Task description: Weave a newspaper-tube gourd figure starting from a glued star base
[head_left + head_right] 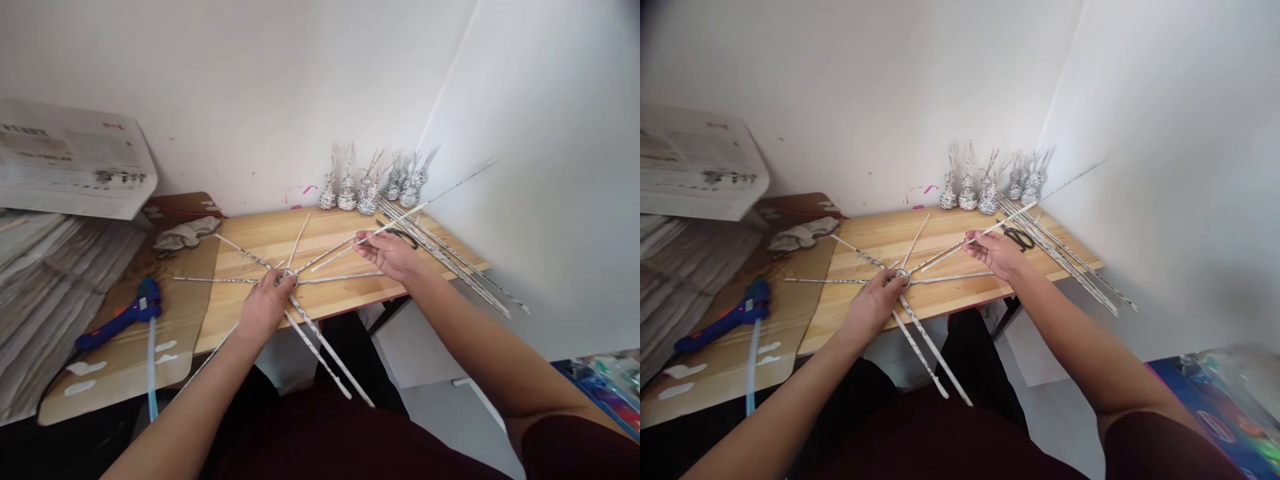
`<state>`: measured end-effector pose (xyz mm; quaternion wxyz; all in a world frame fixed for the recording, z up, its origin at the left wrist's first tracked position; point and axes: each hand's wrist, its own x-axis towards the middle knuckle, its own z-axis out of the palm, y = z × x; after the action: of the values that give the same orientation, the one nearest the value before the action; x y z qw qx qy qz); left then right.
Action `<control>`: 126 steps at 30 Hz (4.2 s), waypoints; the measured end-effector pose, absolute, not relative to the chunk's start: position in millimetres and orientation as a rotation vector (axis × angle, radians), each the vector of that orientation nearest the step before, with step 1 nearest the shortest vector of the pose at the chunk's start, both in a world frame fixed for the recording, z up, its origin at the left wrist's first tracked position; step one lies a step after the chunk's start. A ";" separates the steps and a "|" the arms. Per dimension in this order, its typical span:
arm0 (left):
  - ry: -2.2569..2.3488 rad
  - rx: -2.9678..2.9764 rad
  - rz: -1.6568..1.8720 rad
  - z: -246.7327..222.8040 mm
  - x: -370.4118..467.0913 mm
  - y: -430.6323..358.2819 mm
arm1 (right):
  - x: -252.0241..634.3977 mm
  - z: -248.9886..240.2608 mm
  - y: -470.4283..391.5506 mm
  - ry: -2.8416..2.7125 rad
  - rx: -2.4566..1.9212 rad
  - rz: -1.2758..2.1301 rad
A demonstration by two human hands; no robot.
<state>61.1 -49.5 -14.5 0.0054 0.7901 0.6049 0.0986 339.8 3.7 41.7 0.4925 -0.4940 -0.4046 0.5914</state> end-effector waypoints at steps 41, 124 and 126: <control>1.786 2.624 0.523 -29.2 57.0 -43.4 | 212.4 27.1 95.9 -2.512 -1.140 0.763; 1.788 2.623 0.498 -26.9 56.4 -44.6 | 169.7 53.3 91.7 -2.857 -1.487 0.428; 1.791 2.624 0.504 -27.4 56.3 -44.4 | 168.8 53.7 91.3 -2.864 -1.491 0.425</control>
<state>56.3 -44.4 -27.4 -0.0374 0.8151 0.5565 0.1565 168.8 91.3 53.7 -0.0576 -0.4572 -0.8779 0.1301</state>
